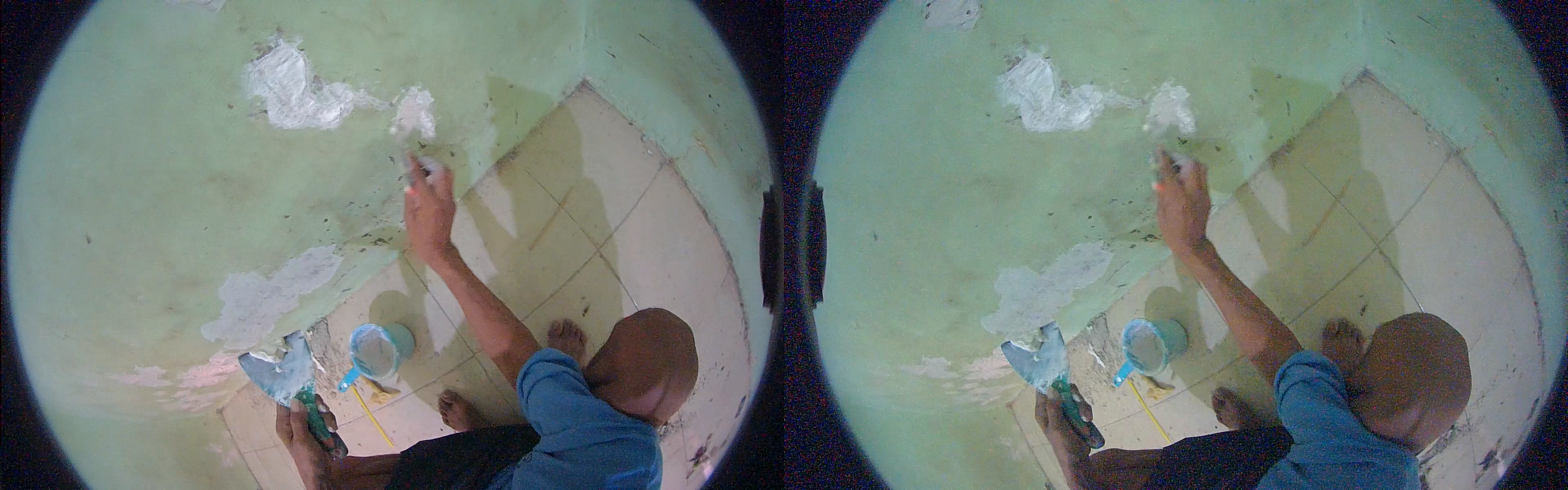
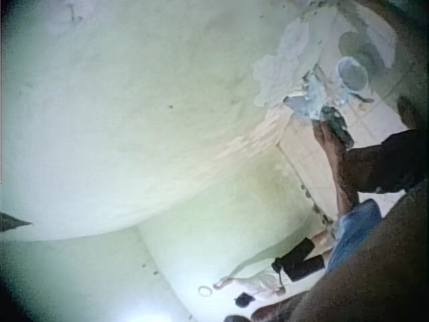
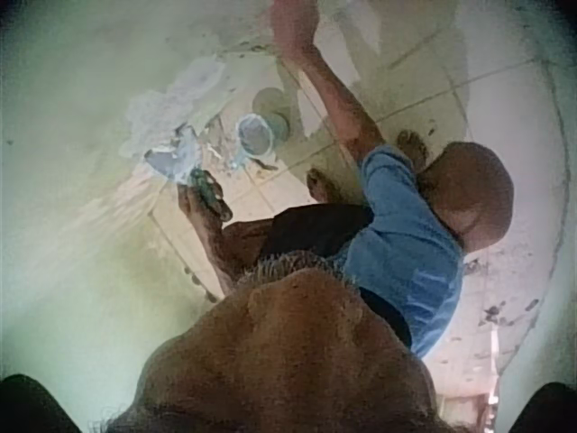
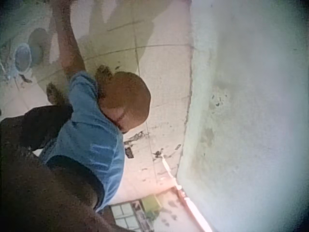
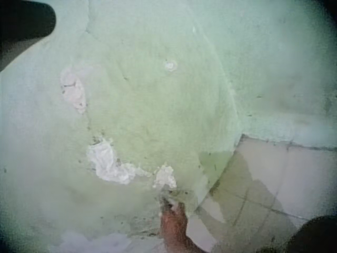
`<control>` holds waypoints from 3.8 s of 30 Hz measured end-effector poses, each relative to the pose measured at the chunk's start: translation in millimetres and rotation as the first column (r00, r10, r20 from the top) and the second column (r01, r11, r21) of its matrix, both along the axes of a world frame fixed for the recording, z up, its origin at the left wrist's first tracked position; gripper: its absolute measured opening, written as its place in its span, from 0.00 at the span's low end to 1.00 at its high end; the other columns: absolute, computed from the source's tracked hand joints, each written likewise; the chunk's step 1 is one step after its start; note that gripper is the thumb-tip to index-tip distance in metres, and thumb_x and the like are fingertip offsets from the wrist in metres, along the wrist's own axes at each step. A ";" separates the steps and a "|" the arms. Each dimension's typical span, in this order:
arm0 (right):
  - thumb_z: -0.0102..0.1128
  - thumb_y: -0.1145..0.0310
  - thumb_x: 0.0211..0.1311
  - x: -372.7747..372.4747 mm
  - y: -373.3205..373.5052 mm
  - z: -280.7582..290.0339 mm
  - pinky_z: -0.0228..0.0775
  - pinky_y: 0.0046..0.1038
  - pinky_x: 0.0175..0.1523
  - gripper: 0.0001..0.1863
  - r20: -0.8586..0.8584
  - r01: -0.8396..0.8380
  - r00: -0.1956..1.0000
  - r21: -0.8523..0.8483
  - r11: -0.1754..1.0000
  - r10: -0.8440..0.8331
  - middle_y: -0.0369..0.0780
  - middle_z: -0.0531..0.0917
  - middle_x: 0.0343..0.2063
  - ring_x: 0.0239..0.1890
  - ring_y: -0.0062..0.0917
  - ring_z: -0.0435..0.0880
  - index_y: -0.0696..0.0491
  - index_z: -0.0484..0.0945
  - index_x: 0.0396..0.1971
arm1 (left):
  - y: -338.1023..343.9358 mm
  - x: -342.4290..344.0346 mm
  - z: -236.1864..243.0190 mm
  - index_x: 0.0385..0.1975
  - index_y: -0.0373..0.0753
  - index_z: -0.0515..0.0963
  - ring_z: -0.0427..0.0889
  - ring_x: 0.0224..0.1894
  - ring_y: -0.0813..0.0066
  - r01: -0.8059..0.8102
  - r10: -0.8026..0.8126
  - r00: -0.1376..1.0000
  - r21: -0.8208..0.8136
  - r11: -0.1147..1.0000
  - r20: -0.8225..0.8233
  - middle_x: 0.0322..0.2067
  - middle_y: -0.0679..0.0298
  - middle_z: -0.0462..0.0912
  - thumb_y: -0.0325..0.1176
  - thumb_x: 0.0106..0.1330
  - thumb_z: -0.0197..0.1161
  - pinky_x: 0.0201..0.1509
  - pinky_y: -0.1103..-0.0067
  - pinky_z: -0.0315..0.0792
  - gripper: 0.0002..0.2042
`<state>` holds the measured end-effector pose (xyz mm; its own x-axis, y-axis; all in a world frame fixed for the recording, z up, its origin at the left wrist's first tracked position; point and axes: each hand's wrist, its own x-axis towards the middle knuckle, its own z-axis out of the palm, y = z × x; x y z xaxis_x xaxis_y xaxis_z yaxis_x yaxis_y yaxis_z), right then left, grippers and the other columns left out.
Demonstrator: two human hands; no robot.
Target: The person patches cracks and holes in a wall using a putty knife and a plastic container of white compound.
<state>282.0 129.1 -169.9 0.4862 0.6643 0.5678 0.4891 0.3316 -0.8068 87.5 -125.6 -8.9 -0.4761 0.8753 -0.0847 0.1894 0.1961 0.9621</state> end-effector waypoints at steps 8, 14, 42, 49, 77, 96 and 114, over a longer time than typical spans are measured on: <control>0.59 0.81 0.50 12.6 35.1 28.8 0.63 0.42 0.51 0.32 0.079 0.184 0.979 0.043 0.982 -0.187 0.47 0.72 0.42 0.45 0.43 0.69 0.54 0.67 0.59 | 2.6 2.2 3.8 0.41 0.33 0.68 0.70 0.12 0.79 -0.034 0.035 0.998 -0.015 0.999 0.043 0.21 0.60 0.75 0.34 0.69 0.50 0.09 0.86 0.60 0.10; 0.57 0.83 0.49 8.4 -1.7 -8.1 0.63 0.39 0.51 0.33 0.118 0.003 0.993 0.025 1.000 -0.005 0.47 0.72 0.44 0.47 0.42 0.69 0.54 0.67 0.60 | 0.5 -1.8 -3.4 0.41 0.33 0.69 0.69 0.12 0.80 -0.046 0.045 0.999 0.033 0.998 0.015 0.21 0.60 0.74 0.35 0.69 0.50 0.12 0.86 0.62 0.10; 0.57 0.82 0.49 -41.6 -6.2 67.8 0.63 0.39 0.55 0.34 -0.175 0.001 0.985 -0.050 0.999 -0.009 0.51 0.69 0.47 0.50 0.45 0.68 0.58 0.64 0.61 | 2.2 -4.9 0.9 0.40 0.34 0.69 0.70 0.14 0.80 0.014 -0.013 1.000 -0.015 1.000 0.021 0.22 0.60 0.75 0.35 0.69 0.50 0.16 0.84 0.66 0.10; 0.54 0.82 0.52 -4.6 -13.6 60.8 0.64 0.40 0.54 0.32 -0.248 0.088 0.961 -0.158 0.983 -0.126 0.51 0.69 0.46 0.49 0.45 0.70 0.56 0.64 0.62 | 0.6 -9.4 6.5 0.41 0.34 0.70 0.72 0.15 0.79 0.041 -0.038 0.998 -0.058 0.997 0.054 0.23 0.61 0.76 0.34 0.70 0.49 0.16 0.84 0.66 0.09; 0.56 0.79 0.55 94.7 -72.7 58.1 0.70 0.33 0.56 0.27 -0.156 -0.425 0.900 -0.116 0.898 0.406 0.46 0.72 0.55 0.54 0.35 0.75 0.55 0.68 0.58 | 6.0 -9.9 20.6 0.44 0.36 0.72 0.71 0.18 0.82 0.218 -0.201 0.965 -0.092 0.972 0.167 0.25 0.66 0.76 0.42 0.66 0.55 0.15 0.85 0.61 0.16; 0.64 0.69 0.56 112.3 -3.4 64.3 0.68 0.34 0.32 0.09 0.334 -0.149 0.934 0.028 0.988 0.131 0.44 0.74 0.26 0.27 0.36 0.76 0.57 0.77 0.33 | 5.7 -22.4 12.6 0.50 0.35 0.68 0.68 0.14 0.84 0.313 -0.299 0.946 -0.120 0.942 0.124 0.23 0.63 0.75 0.40 0.71 0.48 0.14 0.87 0.59 0.16; 0.64 0.67 0.58 227.5 49.9 70.1 0.68 0.27 0.37 0.11 0.236 0.023 0.971 0.100 0.995 -0.046 0.41 0.77 0.26 0.29 0.27 0.75 0.60 0.75 0.30 | 5.6 -12.0 30.0 0.46 0.37 0.71 0.72 0.19 0.82 0.231 -0.189 0.965 -0.251 0.940 0.181 0.26 0.65 0.76 0.39 0.67 0.54 0.21 0.84 0.66 0.14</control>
<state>509.5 179.0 -99.8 0.3516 0.5861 0.7299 0.6752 0.3813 -0.6314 75.5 -120.1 21.1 -0.2468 0.8888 -0.3862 0.1103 0.4217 0.9000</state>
